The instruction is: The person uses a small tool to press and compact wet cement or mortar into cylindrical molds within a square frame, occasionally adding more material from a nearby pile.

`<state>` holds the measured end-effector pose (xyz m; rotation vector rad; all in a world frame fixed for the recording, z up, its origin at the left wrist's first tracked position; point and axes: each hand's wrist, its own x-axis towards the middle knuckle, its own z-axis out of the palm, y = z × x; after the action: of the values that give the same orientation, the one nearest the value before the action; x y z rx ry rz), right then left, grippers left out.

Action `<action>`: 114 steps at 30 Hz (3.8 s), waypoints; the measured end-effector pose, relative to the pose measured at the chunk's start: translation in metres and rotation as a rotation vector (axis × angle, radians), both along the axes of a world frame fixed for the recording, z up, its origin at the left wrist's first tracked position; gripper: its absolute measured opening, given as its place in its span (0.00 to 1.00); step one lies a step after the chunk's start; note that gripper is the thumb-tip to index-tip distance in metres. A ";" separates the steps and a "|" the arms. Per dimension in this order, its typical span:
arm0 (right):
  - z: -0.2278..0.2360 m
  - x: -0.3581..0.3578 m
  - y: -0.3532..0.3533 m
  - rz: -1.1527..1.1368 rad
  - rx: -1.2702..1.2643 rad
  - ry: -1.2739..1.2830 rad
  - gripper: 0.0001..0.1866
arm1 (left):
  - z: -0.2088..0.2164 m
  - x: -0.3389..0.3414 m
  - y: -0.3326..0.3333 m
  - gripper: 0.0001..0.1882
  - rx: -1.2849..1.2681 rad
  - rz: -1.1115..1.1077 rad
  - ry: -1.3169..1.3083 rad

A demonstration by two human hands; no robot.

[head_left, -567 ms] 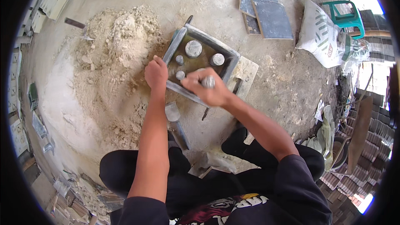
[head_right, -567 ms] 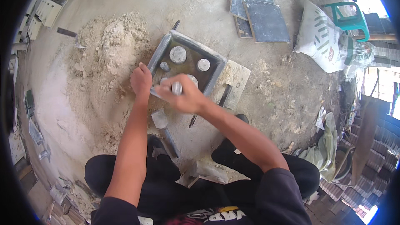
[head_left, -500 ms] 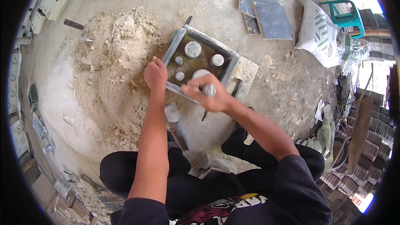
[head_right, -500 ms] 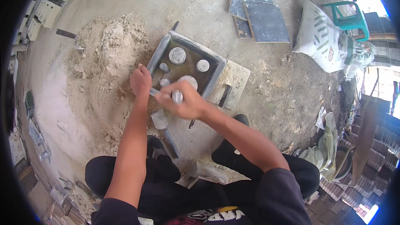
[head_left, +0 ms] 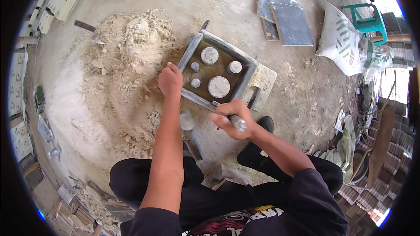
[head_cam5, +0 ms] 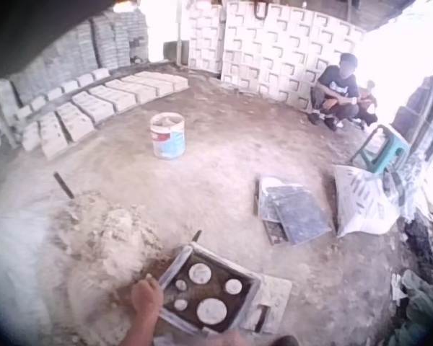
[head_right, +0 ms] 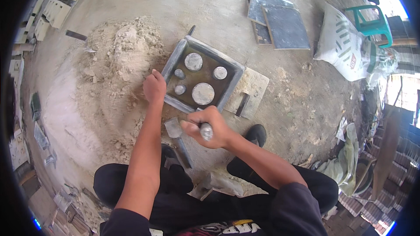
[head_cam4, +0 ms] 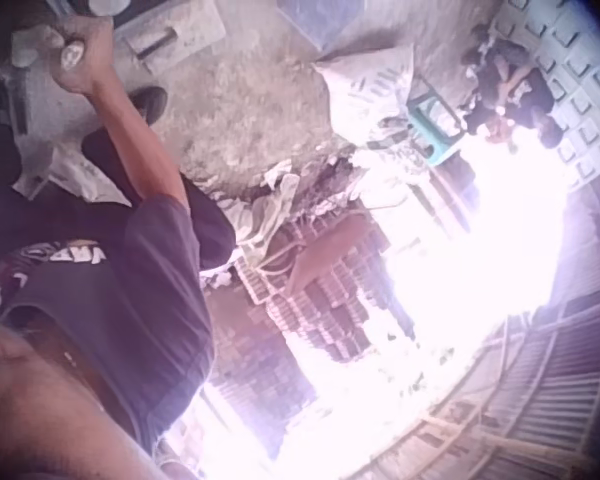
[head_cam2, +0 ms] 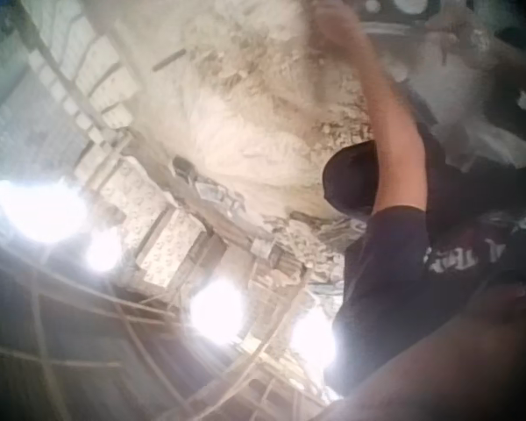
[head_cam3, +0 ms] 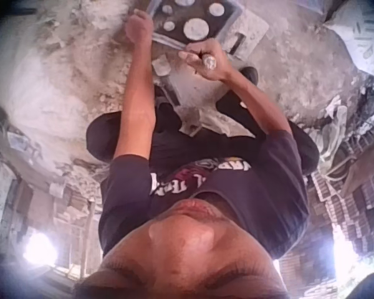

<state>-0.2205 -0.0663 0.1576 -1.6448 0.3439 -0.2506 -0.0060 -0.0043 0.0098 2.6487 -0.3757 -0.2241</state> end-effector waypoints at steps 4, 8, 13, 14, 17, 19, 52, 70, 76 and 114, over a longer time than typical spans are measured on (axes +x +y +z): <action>-0.026 -0.005 -0.012 0.019 0.013 -0.037 0.23 | -0.001 -0.003 -0.006 0.29 -0.049 0.041 -0.013; -0.005 0.004 0.005 -0.043 -0.035 -0.125 0.23 | -0.010 0.000 0.005 0.28 -0.188 0.155 -0.011; -0.016 0.020 0.012 -0.089 -0.031 -0.050 0.22 | -0.007 -0.005 0.001 0.28 -0.317 0.242 0.005; -0.008 0.020 0.018 -0.088 -0.066 -0.086 0.22 | -0.005 -0.004 0.002 0.28 -0.318 0.255 -0.006; -0.018 0.026 0.023 -0.105 -0.118 -0.125 0.22 | -0.006 -0.004 0.002 0.28 -0.371 0.216 -0.025; -0.035 0.040 0.015 -0.091 -0.104 -0.083 0.22 | -0.001 0.000 -0.003 0.28 -0.334 0.220 0.015; -0.038 0.124 0.017 -0.072 -0.161 -0.193 0.13 | -0.036 -0.002 0.008 0.30 -0.743 0.233 0.172; 0.085 0.009 -0.014 -0.507 -0.208 -0.608 0.28 | 0.001 0.003 0.001 0.28 -0.182 0.244 0.190; 0.043 -0.002 -0.014 -0.753 -0.068 -0.503 0.27 | 0.006 0.005 0.000 0.29 -0.173 0.263 0.211; -0.010 -0.013 0.034 -0.822 -0.103 -0.041 0.26 | 0.000 0.003 0.001 0.29 -0.171 0.282 0.183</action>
<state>-0.2333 -0.0322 0.1474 -1.5193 0.9820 -0.9260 -0.0032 -0.0036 0.0101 2.4520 0.0384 -0.3239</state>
